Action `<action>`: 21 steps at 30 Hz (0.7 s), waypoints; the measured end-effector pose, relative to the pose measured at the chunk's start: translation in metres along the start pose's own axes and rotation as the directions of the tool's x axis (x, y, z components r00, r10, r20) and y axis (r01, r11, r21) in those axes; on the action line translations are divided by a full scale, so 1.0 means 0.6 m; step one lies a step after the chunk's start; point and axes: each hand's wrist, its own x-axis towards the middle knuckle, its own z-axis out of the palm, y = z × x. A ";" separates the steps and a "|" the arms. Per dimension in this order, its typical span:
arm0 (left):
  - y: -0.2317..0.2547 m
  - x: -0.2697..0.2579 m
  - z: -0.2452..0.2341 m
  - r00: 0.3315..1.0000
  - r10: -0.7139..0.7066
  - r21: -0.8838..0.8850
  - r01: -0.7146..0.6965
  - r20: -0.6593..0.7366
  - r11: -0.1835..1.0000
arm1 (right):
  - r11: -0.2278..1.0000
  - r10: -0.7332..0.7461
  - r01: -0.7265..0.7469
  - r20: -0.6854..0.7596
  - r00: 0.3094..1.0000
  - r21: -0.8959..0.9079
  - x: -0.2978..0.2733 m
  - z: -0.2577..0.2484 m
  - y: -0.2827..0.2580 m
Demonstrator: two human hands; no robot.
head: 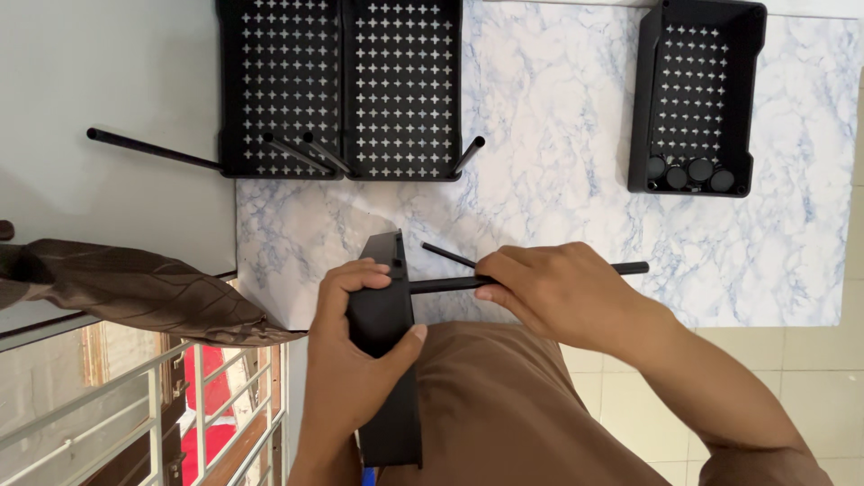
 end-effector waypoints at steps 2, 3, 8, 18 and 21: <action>-0.002 0.003 -0.008 1.000 -0.027 -0.002 0.026 -0.006 1.000 | 0.988 -0.083 0.063 -0.136 0.987 -0.142 -0.017 -0.004 0.005; -0.003 0.004 -0.012 0.999 -0.048 -0.004 0.048 -0.014 0.999 | 0.973 -0.129 0.086 -0.197 0.972 -0.215 -0.024 -0.005 0.007; -0.007 0.003 -0.008 0.998 -0.064 -0.063 0.063 -0.016 0.996 | 0.958 -0.133 0.066 -0.230 0.964 -0.280 -0.035 0.002 0.015; -0.005 0.000 -0.004 1.000 -0.008 -0.051 0.008 0.007 0.999 | 0.981 0.185 -0.192 0.248 0.951 0.003 -0.022 -0.013 0.037; -0.006 -0.001 -0.004 1.000 -0.021 -0.040 0.021 -0.005 0.999 | 0.983 0.182 -0.184 0.101 0.978 0.017 -0.027 -0.011 0.031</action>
